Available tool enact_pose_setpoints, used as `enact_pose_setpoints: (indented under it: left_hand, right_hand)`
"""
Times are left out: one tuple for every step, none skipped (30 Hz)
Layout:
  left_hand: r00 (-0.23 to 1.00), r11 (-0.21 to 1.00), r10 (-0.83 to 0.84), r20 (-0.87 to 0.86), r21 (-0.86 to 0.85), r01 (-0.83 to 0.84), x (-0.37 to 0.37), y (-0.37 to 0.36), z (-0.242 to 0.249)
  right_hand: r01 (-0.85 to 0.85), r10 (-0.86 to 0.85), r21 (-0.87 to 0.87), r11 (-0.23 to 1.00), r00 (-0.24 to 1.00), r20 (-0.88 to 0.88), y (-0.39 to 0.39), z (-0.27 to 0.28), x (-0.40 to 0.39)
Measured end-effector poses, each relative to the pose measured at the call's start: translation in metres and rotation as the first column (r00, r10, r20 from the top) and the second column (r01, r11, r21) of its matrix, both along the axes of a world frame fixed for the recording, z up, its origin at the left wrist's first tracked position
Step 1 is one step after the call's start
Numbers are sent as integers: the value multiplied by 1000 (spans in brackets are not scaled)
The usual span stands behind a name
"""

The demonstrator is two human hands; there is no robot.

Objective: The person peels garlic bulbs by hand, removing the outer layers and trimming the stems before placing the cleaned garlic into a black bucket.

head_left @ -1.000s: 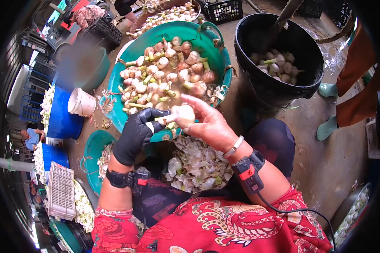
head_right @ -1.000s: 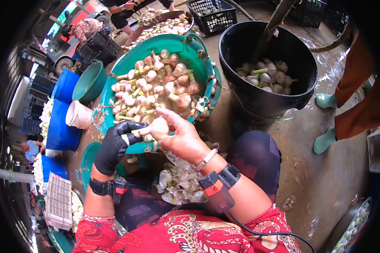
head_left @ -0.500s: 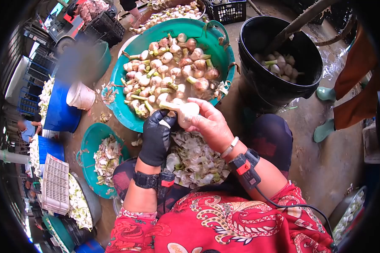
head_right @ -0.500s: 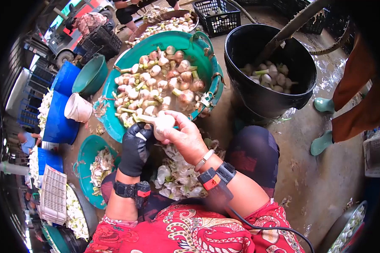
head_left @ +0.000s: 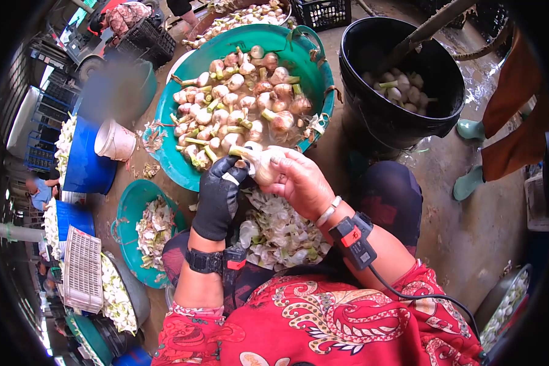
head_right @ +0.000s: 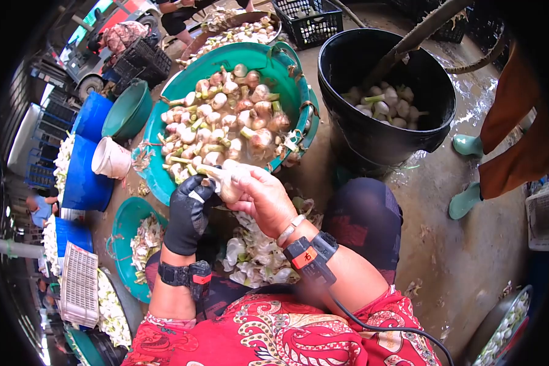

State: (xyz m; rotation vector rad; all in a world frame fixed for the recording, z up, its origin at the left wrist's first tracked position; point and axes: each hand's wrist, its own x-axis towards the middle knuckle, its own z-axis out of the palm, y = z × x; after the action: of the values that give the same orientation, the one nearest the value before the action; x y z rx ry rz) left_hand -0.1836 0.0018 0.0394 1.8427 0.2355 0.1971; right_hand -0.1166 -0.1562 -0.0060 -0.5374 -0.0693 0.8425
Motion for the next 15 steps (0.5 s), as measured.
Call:
enact_pose_setpoints:
  left_hand:
    - [1000, 1000, 1, 1, 0, -1, -1, -2, 3]
    - [998, 998, -19, 52, 64, 16, -3, -5, 8]
    - [994, 991, -42, 100, 128, 29, -3, -8, 11]
    - [994, 991, -41, 101, 129, 28, -2, -10, 9]
    - [998, 994, 45, 33, -103, -42, 0, -11, 5]
    - [992, 938, 114, -52, -322, -125, 1, -12, 3]
    - [992, 938, 116, -50, -322, -126, 1, -11, 3]
    - [991, 942, 115, -69, -310, -131, 1, -10, 4]
    - [989, 945, 114, -90, -298, -135, 1, -9, 3]
    - [990, 945, 113, -89, -297, -134, 0, -9, 2]
    - [987, 947, 117, -113, -287, -145, -1, -7, 1]
    - [983, 949, 120, -137, -276, -154, -1, -6, -1]
    - [984, 949, 118, -137, -276, -152, -1, -3, -6]
    - [988, 988, 115, -101, -92, -124, -1, 3, -12]
    - [992, 990, 107, -67, 95, -101, -2, 7, -15]
  right_hand:
    - [-1, 1, 0, 1000, 1000, 1, 1, 1, -1]
    - [35, -34, -18, 999, 999, 36, 3, 2, -2]
    - [72, -69, -34, 997, 995, 71, 4, 3, -4]
    - [71, -68, -34, 997, 995, 72, 5, 3, -5]
    - [84, -76, -62, 995, 990, 121, 5, 2, -6]
    - [98, -82, -89, 991, 982, 171, 6, 2, -7]
    - [163, -137, -135, 977, 973, 183, 11, 3, -12]
    - [163, -138, -133, 978, 973, 184, 12, 2, -13]
    - [179, -134, -193, 965, 965, 224, 12, 1, -15]
    - [196, -127, -253, 947, 956, 265, 13, 0, -17]
    - [269, -165, -304, 914, 930, 329, 17, -2, -20]
    - [271, -166, -304, 913, 930, 329, 16, -5, -17]
    - [121, -60, -252, 960, 969, 238, 13, -8, -11]
    - [-28, 57, -183, 983, 986, 155, 11, -10, -5]
    - [-180, 174, -109, 978, 983, -57, 10, -11, 0]
